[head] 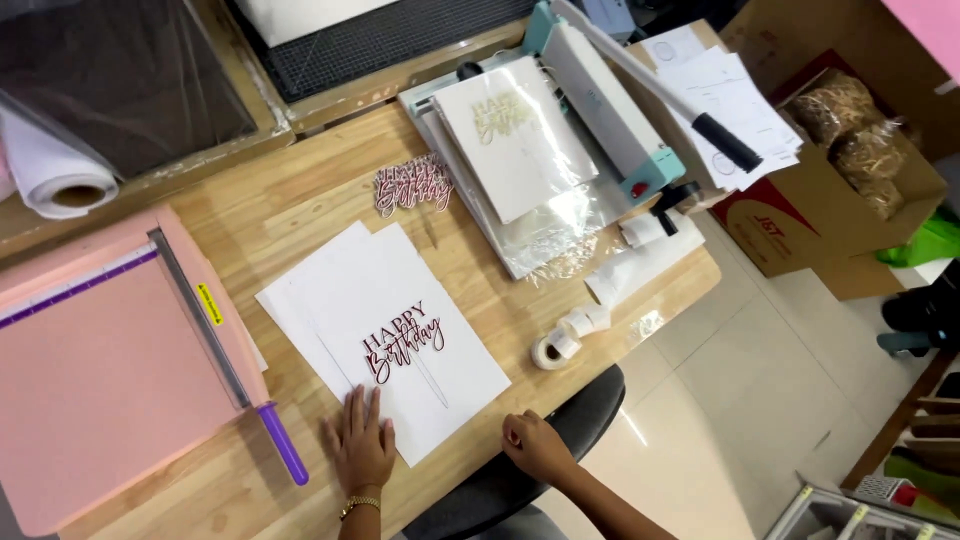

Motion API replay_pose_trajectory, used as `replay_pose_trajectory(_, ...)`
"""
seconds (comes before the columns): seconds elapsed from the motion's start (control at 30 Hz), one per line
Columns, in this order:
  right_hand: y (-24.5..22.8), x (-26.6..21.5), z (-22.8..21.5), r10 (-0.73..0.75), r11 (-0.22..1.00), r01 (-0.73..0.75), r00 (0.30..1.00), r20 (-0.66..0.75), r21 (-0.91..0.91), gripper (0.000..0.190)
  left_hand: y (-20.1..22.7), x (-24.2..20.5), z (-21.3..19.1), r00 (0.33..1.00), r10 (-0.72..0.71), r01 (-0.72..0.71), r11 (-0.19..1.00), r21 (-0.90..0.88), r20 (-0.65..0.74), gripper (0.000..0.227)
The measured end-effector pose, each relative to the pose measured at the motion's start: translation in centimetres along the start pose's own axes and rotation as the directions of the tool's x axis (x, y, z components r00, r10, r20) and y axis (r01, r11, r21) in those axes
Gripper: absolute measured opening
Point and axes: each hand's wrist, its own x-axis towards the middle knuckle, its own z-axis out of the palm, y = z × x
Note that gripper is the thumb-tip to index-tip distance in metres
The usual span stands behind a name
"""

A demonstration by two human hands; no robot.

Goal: The person cuts paper using a paper trimmer, applies adhesive tape to a card, and places the card into a plastic sleeve.

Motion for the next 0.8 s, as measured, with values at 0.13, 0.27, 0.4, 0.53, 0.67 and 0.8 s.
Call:
replay_pose_trajectory(0.13, -0.1, -1.4, 0.1, 0.012, 0.999, -0.014, 0.998, 0.059, 0.034, 0.006, 0.0, 0.2, -0.7, 1.0, 0.012, -0.012, 1.0, -0.006, -0.007, 0.061)
replay_pose_trajectory(0.27, 0.7, -2.2, 0.6, -0.008, 1.0, 0.009, 0.999, 0.042, -0.019, 0.006, 0.5, -0.4, -0.4, 1.0, 0.028, -0.028, 0.999, 0.043, -0.003, 0.056)
replay_pose_trajectory(0.4, 0.5, -3.2, -1.9, -0.004, 1.0, 0.002, 0.997, 0.072, 0.027, 0.008, 1.5, -2.0, -1.8, 0.992, 0.051, -0.03, 0.983, -0.179, 0.116, 0.06)
replay_pose_trajectory(0.53, -2.2, -4.7, -8.0, 0.314, 0.94, -0.326, 0.942, 0.115, 0.103, 0.018, 2.9, -6.2, -4.8, 0.965, 0.087, 0.004, 0.939, -0.344, 0.247, 0.058)
replay_pose_trajectory(0.67, 2.2, -4.9, -8.1, 0.366, 0.913, -0.354, 0.93, -0.024, 0.204, 0.015, 2.0, -8.2, -6.9, 0.952, -0.071, 0.17, 0.931, -0.323, 0.298, 0.057)
replay_pose_trajectory(0.8, 6.8, -0.8, -11.1, 0.521, 0.829, -0.401, 0.808, -0.277, 0.39, 0.028, 2.5, -5.1, -7.3, 0.973, -0.128, 0.177, 0.949, -0.26, 0.195, 0.054)
